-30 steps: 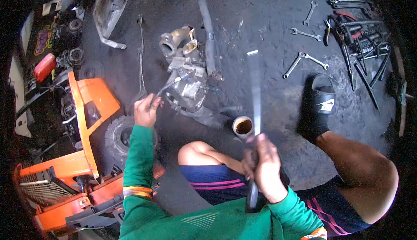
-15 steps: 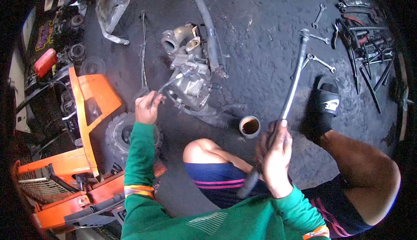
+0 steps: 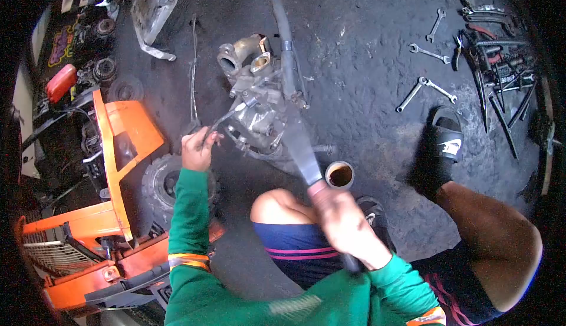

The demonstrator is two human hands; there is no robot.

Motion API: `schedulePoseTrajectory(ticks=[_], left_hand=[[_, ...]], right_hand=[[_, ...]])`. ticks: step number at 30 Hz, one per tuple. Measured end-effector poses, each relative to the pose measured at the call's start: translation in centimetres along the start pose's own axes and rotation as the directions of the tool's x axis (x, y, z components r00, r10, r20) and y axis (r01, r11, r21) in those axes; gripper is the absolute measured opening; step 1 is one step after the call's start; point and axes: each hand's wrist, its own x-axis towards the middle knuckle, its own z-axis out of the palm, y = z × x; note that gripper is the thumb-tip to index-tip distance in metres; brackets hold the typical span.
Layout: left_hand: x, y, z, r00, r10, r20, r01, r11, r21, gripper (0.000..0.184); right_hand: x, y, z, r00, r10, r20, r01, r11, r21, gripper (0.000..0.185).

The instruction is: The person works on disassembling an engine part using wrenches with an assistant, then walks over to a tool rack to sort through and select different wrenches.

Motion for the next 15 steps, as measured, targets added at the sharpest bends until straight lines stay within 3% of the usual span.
schedulePoseTrajectory(ticks=[1, 3, 4, 5, 8, 11, 12, 13, 15], left_hand=[[-0.1, 0.1, 0.1, 1.0, -0.01, -0.009, 0.01, 1.0, -0.017, 0.028], [-0.2, 0.0, 0.2, 0.999, -0.025, -0.035, 0.023, 0.998, -0.054, 0.029], [-0.2, -0.1, 0.2, 0.998, -0.016, -0.063, 0.012, 0.997, -0.071, 0.03], [-0.8, -0.1, -0.1, 0.999, -0.045, -0.03, 0.043, 0.997, -0.059, 0.031], [0.1, 0.9, -0.7, 1.0, -0.028, 0.007, 0.027, 0.999, 0.046, 0.033], [0.0, 0.8, -0.9, 0.999, -0.043, 0.028, 0.041, 0.998, 0.053, 0.033], [0.1, 0.1, -0.9, 0.999, -0.035, -0.019, 0.035, 0.999, 0.039, 0.031], [-0.1, -0.4, -0.7, 0.998, -0.031, -0.05, 0.033, 0.999, 0.023, 0.03], [-0.3, -1.2, -0.5, 0.999, -0.017, -0.047, 0.017, 1.0, 0.003, 0.028]], right_hand=[[0.1, -2.0, -0.3, 0.981, -0.05, 0.185, 0.088, 0.975, -0.204, 0.043], [-0.9, -2.0, -1.4, 0.977, 0.043, 0.21, -0.025, 0.996, -0.09, 0.043], [-1.6, -3.2, -1.4, 0.975, 0.17, 0.144, -0.181, 0.981, 0.071, 0.045], [-1.6, -1.2, -1.6, 0.996, 0.086, -0.001, -0.085, 0.991, 0.1, 0.048], [0.2, -0.2, -1.8, 0.922, 0.136, -0.362, 0.099, 0.821, 0.563, 0.051], [0.2, 0.4, 0.6, 0.97, 0.076, -0.232, 0.011, 0.936, 0.353, 0.051], [0.0, 1.4, 0.3, 0.995, 0.036, 0.091, -0.047, 0.992, 0.118, 0.049], [-0.5, -0.8, 0.6, 0.898, 0.282, 0.337, -0.346, 0.927, 0.146, 0.047], [-1.1, -0.3, -0.5, 0.894, 0.267, 0.361, -0.4, 0.838, 0.371, 0.046]])
